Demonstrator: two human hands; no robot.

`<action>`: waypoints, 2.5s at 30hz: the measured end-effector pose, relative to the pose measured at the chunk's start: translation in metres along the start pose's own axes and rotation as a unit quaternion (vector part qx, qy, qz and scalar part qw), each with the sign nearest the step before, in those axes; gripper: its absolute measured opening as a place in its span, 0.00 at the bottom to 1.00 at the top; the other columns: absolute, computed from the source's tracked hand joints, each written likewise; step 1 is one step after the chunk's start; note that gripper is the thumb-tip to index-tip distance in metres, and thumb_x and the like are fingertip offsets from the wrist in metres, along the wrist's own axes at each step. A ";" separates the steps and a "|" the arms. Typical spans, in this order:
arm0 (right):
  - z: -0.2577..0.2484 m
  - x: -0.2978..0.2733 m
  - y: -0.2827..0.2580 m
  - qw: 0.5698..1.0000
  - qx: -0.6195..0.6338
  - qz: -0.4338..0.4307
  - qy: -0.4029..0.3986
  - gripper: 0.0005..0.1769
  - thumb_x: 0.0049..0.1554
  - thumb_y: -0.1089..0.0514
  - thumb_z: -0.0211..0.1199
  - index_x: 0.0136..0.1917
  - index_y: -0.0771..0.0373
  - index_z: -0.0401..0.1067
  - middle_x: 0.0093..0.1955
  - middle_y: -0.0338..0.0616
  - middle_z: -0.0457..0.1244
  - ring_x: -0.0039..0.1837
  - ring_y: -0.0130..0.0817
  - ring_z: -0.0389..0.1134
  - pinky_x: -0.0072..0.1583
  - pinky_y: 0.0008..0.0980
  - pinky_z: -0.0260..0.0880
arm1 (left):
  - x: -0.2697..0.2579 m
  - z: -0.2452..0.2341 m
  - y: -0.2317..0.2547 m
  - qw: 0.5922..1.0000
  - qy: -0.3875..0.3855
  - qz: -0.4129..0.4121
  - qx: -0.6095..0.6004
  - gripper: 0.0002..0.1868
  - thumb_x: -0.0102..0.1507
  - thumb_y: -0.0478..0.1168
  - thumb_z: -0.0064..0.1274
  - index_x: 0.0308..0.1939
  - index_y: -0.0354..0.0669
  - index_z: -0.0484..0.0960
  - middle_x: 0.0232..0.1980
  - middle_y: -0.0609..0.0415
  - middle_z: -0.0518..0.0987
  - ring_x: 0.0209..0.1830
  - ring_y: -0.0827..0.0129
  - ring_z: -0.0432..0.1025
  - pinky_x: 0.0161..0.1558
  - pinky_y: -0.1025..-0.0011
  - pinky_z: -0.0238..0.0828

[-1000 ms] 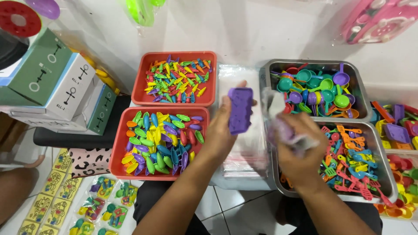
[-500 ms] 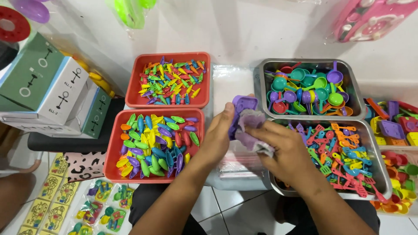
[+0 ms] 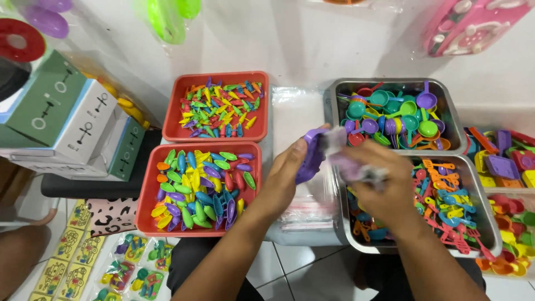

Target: Cleaning small plastic toy components by wiping them individually with a cloth and organizing them into trays.

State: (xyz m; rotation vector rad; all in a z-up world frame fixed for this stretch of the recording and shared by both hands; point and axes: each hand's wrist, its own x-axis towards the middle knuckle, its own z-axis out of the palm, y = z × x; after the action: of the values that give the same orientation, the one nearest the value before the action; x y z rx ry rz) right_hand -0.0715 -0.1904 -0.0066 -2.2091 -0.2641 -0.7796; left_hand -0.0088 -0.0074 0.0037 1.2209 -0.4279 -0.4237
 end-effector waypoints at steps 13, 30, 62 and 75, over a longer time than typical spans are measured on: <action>0.012 0.001 -0.007 0.960 0.254 0.105 0.056 0.09 0.51 0.71 0.71 0.47 0.72 0.80 0.48 0.54 0.67 0.51 0.31 0.67 0.53 0.35 0.70 | 0.014 -0.004 -0.052 0.975 0.150 0.050 -0.159 0.20 0.48 0.33 0.75 0.41 0.39 0.83 0.29 0.52 0.83 0.27 0.74 0.78 0.30 0.77 0.77; 0.035 0.003 -0.050 1.000 -0.003 -0.014 0.002 0.21 0.53 0.64 0.60 0.60 0.69 0.75 0.67 0.57 0.64 0.68 0.59 0.67 0.69 0.52 0.65 | 0.006 0.019 -0.027 0.966 0.111 -0.086 -0.217 0.37 0.69 0.68 0.27 0.62 0.42 0.70 0.48 0.44 0.73 0.43 0.61 0.69 0.47 0.69 0.67; 0.018 -0.006 -0.016 0.993 -0.034 -0.028 -0.108 0.34 0.38 0.69 0.60 0.60 0.76 0.70 0.69 0.60 0.64 0.77 0.58 0.60 0.79 0.50 0.55 | 0.004 0.008 -0.012 0.987 0.150 -0.010 0.062 0.19 0.70 0.50 0.47 0.30 0.42 0.73 0.24 0.62 0.68 0.24 0.80 0.60 0.25 0.77 0.58; 0.035 -0.003 -0.058 0.971 -0.057 -0.166 -0.161 0.19 0.49 0.59 0.63 0.52 0.72 0.70 0.75 0.56 0.59 0.78 0.50 0.60 0.78 0.50 0.58 | 0.013 -0.009 0.006 0.884 0.185 0.006 -0.428 0.40 0.68 0.72 0.23 0.63 0.43 0.69 0.50 0.45 0.76 0.57 0.54 0.74 0.61 0.54 0.71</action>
State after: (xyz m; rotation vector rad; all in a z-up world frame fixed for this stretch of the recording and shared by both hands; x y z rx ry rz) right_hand -0.0819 -0.1255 0.0082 -2.4308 -0.7827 -0.6147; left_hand 0.0072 -0.0056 0.0081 0.4070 0.1000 -0.3020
